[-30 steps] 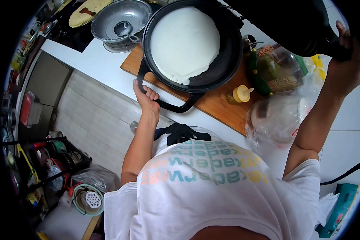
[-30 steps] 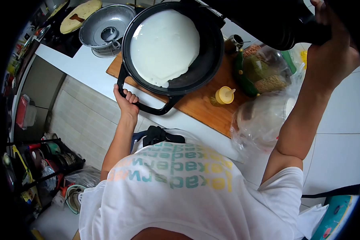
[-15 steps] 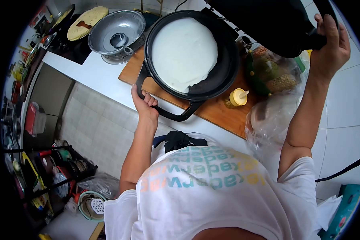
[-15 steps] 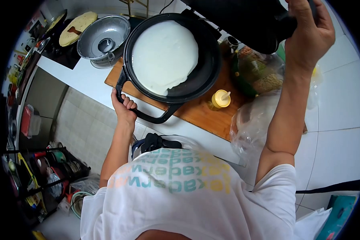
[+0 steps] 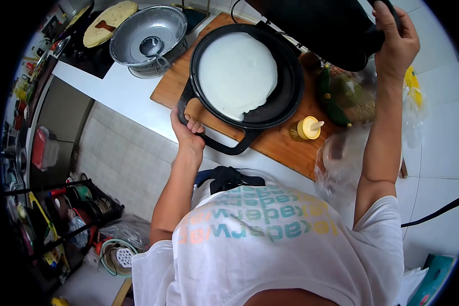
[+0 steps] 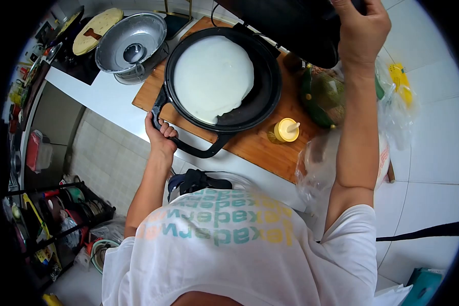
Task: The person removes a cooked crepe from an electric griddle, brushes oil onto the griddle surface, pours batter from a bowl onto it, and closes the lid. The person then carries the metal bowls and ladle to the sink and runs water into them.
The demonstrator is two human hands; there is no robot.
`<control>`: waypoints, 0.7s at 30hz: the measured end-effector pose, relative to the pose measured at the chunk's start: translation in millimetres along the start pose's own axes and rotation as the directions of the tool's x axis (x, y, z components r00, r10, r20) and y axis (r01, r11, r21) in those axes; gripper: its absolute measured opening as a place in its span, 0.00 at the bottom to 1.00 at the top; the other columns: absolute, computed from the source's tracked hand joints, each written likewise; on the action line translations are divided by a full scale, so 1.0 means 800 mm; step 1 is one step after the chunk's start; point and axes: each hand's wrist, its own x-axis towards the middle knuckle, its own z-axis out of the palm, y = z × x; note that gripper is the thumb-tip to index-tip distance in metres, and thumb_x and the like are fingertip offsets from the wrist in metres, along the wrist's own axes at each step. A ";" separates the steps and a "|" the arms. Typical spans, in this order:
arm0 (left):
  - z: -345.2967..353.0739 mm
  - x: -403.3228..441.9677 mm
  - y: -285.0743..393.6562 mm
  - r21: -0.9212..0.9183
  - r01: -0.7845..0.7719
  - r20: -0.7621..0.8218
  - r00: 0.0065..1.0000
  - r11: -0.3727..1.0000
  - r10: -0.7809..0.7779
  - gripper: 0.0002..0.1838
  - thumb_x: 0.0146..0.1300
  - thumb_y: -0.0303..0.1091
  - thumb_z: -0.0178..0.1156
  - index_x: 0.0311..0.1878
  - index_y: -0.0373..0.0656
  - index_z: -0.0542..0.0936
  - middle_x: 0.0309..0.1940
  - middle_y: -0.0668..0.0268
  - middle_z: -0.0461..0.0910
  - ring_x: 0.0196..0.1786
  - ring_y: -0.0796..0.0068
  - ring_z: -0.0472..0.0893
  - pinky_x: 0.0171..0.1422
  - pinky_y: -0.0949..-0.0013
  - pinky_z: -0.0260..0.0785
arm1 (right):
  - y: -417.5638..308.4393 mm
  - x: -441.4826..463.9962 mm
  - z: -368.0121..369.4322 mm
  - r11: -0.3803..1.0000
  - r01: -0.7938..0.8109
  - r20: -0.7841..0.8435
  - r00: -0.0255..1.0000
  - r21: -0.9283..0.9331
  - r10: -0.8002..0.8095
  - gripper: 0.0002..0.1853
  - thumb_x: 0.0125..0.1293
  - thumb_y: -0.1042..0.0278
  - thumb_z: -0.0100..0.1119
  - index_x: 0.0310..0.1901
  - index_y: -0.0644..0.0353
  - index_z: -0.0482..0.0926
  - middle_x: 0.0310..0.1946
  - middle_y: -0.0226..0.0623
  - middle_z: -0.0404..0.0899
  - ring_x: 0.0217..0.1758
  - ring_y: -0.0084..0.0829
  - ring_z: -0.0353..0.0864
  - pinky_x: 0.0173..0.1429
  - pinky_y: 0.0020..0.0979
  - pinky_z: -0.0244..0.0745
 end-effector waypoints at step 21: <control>-0.011 0.027 -0.016 -0.118 0.250 0.264 0.941 0.961 -0.212 0.30 0.57 0.64 0.35 0.35 0.44 0.69 0.28 0.67 0.68 0.34 0.71 0.66 0.44 0.68 0.60 | 0.043 -0.231 0.078 0.878 0.463 0.741 0.631 -0.123 -0.229 0.17 0.40 0.54 0.61 0.25 0.57 0.69 0.20 0.32 0.63 0.27 0.30 0.66 0.39 0.29 0.64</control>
